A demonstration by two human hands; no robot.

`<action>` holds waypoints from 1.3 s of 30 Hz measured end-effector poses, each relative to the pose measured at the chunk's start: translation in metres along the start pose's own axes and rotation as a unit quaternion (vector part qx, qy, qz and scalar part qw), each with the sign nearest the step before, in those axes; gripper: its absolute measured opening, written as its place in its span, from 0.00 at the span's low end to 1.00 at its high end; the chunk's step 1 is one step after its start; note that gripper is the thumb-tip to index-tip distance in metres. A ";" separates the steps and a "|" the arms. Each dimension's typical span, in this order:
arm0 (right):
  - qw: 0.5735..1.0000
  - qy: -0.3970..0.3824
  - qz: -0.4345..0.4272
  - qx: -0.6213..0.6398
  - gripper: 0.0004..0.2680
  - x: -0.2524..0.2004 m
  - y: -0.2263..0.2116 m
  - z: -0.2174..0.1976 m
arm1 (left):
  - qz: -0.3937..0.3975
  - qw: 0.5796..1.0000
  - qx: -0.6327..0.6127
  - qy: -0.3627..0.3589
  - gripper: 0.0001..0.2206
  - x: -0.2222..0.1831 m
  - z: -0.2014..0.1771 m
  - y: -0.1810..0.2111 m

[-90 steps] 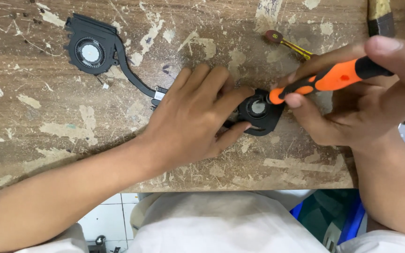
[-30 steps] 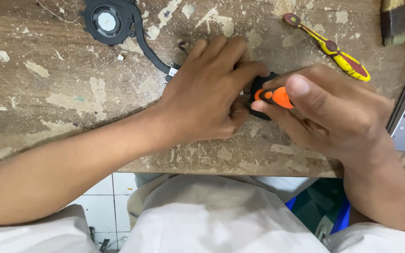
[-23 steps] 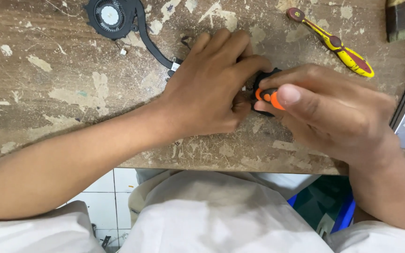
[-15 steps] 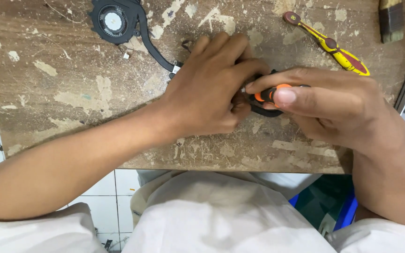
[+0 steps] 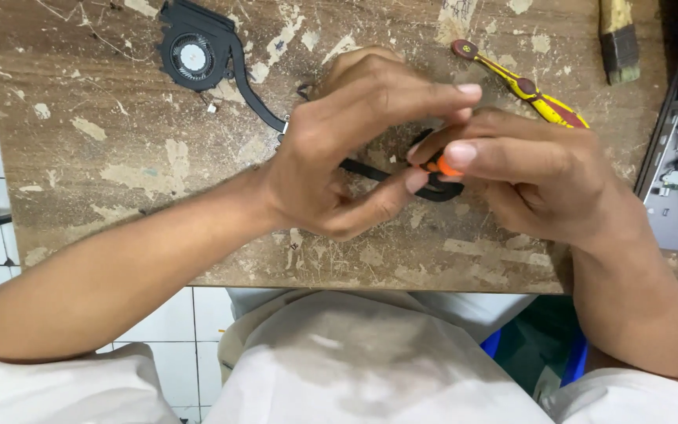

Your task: Disassembling a laptop cooling fan and heat pipe assembly using a screwdriver on a workbench.

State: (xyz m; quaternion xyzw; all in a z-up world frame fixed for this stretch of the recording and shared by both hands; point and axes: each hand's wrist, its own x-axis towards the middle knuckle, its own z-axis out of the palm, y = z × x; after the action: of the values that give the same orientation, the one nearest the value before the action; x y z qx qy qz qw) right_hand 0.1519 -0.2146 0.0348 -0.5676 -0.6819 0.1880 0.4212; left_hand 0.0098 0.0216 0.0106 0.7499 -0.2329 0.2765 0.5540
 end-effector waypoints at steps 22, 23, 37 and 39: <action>0.999 0.035 0.013 -0.026 0.18 -0.004 0.008 0.008 | 0.004 0.996 -0.047 0.073 0.21 0.020 0.016 0.016; 0.999 0.034 0.012 -0.027 0.18 -0.001 0.006 0.009 | 0.004 0.996 -0.046 0.073 0.21 0.018 0.016 0.012; 0.985 0.103 0.061 0.124 0.15 0.014 0.007 0.014 | 0.139 0.976 0.156 0.052 0.07 0.021 0.011 0.016; 0.991 0.110 0.048 0.059 0.14 0.022 0.005 0.018 | 0.131 0.977 0.151 0.069 0.07 0.019 0.015 0.013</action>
State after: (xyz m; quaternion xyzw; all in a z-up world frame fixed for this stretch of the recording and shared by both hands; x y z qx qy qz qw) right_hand 0.1407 -0.1889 0.0287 -0.5908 -0.5914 0.1845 0.5169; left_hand 0.0175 0.0026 0.0291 0.7668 -0.2463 0.4298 0.4082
